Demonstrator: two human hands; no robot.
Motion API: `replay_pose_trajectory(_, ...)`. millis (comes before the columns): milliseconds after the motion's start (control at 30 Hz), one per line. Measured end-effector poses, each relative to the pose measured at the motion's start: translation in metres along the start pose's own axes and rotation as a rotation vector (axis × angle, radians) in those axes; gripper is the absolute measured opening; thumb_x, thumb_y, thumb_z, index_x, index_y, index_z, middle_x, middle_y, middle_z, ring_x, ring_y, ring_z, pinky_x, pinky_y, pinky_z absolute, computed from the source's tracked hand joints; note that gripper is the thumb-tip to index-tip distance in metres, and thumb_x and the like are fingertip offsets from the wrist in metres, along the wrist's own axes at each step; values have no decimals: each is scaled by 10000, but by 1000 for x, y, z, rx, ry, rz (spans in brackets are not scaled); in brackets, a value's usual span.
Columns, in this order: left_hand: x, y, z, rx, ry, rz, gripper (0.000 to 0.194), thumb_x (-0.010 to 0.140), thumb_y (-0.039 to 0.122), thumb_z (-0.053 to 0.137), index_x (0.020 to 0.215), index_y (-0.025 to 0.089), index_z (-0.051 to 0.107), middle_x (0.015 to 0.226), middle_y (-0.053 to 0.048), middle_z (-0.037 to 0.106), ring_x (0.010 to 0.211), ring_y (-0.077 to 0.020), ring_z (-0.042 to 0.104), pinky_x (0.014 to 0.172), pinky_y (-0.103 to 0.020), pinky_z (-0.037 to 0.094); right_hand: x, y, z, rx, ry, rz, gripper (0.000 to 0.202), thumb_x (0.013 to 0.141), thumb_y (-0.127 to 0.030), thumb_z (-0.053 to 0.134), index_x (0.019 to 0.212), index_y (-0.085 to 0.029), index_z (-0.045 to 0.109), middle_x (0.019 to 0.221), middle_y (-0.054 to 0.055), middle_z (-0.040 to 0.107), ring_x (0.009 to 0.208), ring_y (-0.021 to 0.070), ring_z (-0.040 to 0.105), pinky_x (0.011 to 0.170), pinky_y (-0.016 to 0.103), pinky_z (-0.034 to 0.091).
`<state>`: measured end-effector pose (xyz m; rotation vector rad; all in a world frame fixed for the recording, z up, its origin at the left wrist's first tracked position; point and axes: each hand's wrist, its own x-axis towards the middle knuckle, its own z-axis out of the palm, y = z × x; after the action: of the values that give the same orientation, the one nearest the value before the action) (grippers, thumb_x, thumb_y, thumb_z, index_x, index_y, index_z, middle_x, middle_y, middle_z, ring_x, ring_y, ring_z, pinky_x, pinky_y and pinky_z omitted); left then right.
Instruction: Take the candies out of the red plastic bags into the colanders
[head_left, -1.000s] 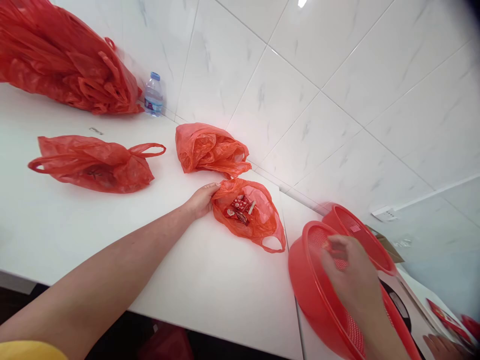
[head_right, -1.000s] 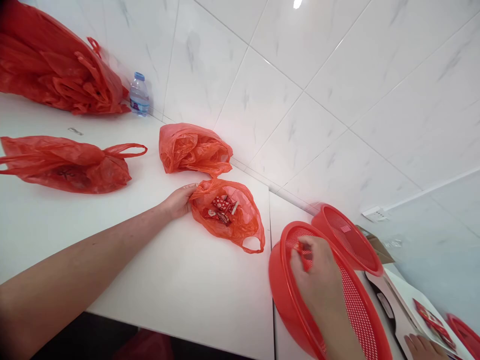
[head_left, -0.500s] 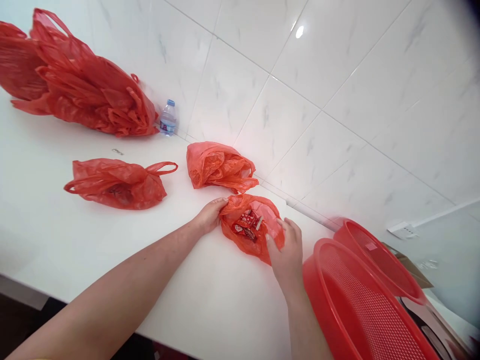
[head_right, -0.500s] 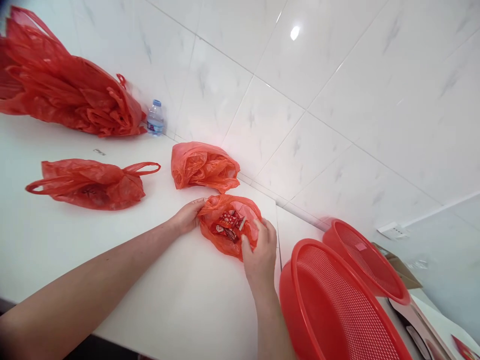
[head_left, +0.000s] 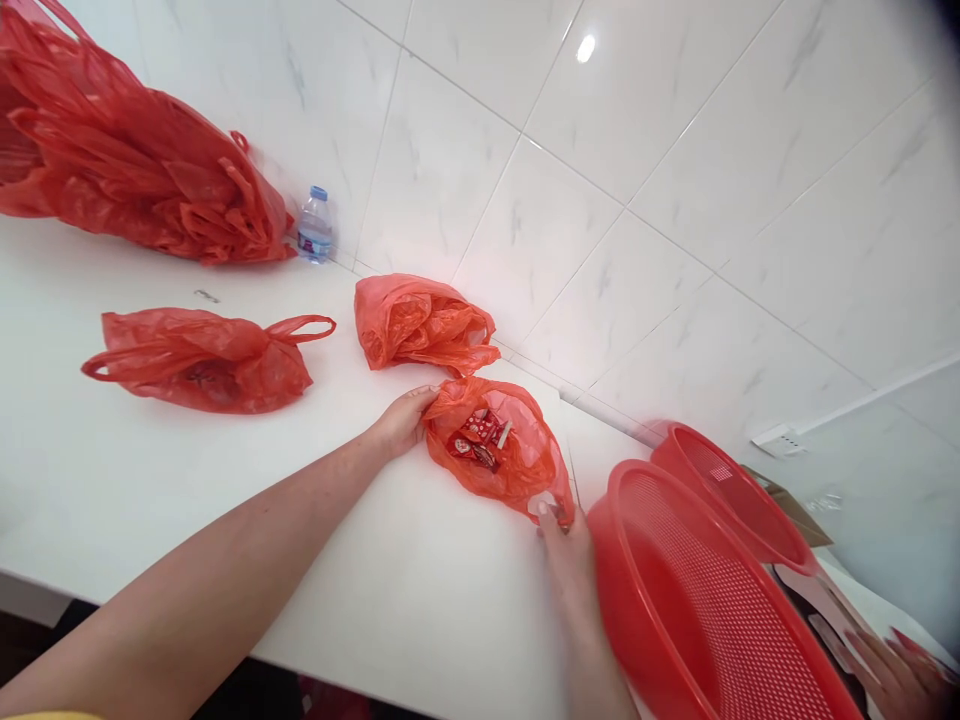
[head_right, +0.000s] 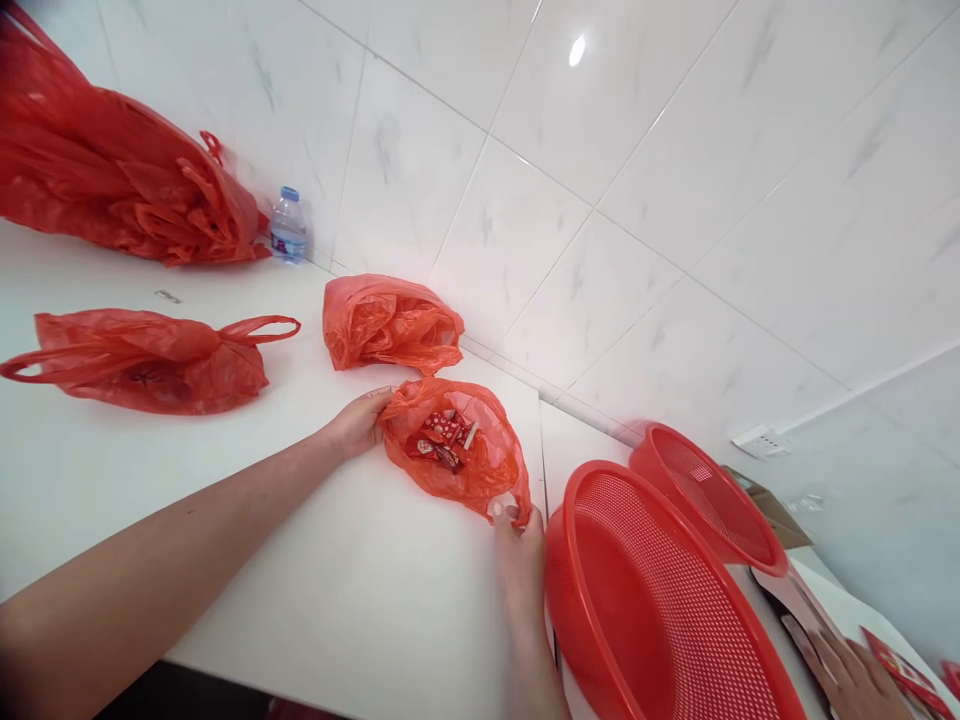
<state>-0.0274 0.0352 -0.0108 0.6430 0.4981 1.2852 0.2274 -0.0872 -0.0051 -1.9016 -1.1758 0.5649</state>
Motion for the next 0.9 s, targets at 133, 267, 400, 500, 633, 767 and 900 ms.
replay_pose_trajectory(133, -3, 4, 1, 0, 10, -1, 263, 719, 289, 687, 935, 141, 661, 872, -81, 704, 833, -227, 662, 720, -317, 515, 10, -47, -8, 305, -19, -92, 376, 734, -492, 621, 882, -149, 584, 799, 55, 661, 616, 155, 608, 500, 244, 458)
replay_pose_trajectory(267, -6, 14, 3, -34, -81, 26, 262, 770, 337, 656, 970, 167, 650, 916, -74, 698, 846, -210, 658, 736, -316, 518, 4, -112, -28, 527, 240, -416, 281, 796, -428, 597, 910, -172, 577, 937, 54, 661, 801, 158, 650, 721, 306, 537)
replay_pose_trajectory(400, -6, 22, 3, -94, -121, 69, 224, 818, 358, 609, 966, 194, 644, 925, -48, 688, 815, -166, 652, 750, -300, 521, 3, -143, -38, 411, 362, -539, 273, 797, -430, 596, 904, -179, 593, 935, 45, 649, 849, 169, 630, 749, 316, 527)
replay_pose_trajectory(500, -7, 25, 2, -95, -133, 78, 258, 832, 377, 589, 1004, 192, 643, 966, -60, 682, 852, -168, 648, 768, -295, 517, 8, -139, -35, 380, 405, -462, 307, 788, -457, 590, 925, -182, 594, 950, 49, 627, 889, 181, 606, 766, 319, 512)
replay_pose_trajectory(633, -9, 27, 3, -56, -181, 92, 324, 843, 432, 560, 1059, 202, 633, 1039, -74, 667, 911, -183, 637, 784, -296, 507, 9, -122, -20, 362, 378, -549, 487, 766, -413, 622, 1186, -213, 477, 1260, 89, 509, 1147, 214, 510, 945, 381, 450)
replay_pose_trajectory(767, -14, 30, 4, 40, -325, 110, 455, 808, 506, 584, 1170, 230, 580, 1256, -110, 577, 1133, -262, 560, 889, -372, 474, 7, -103, -1, 341, 250, -621, 862, 704, -386, 687, 1388, -233, 185, 1451, 140, 298, 1291, 263, 388, 986, 412, 430)
replay_pose_trajectory(900, -15, 32, 3, 158, -438, 118, 690, 691, 501, 718, 1294, 280, 465, 1410, -114, 445, 1273, -319, 437, 999, -475, 386, 18, -94, 11, 484, 176, -511, 979, 674, -372, 728, 1423, -213, 119, 1443, 153, 319, 1261, 263, 423, 989, 403, 430)
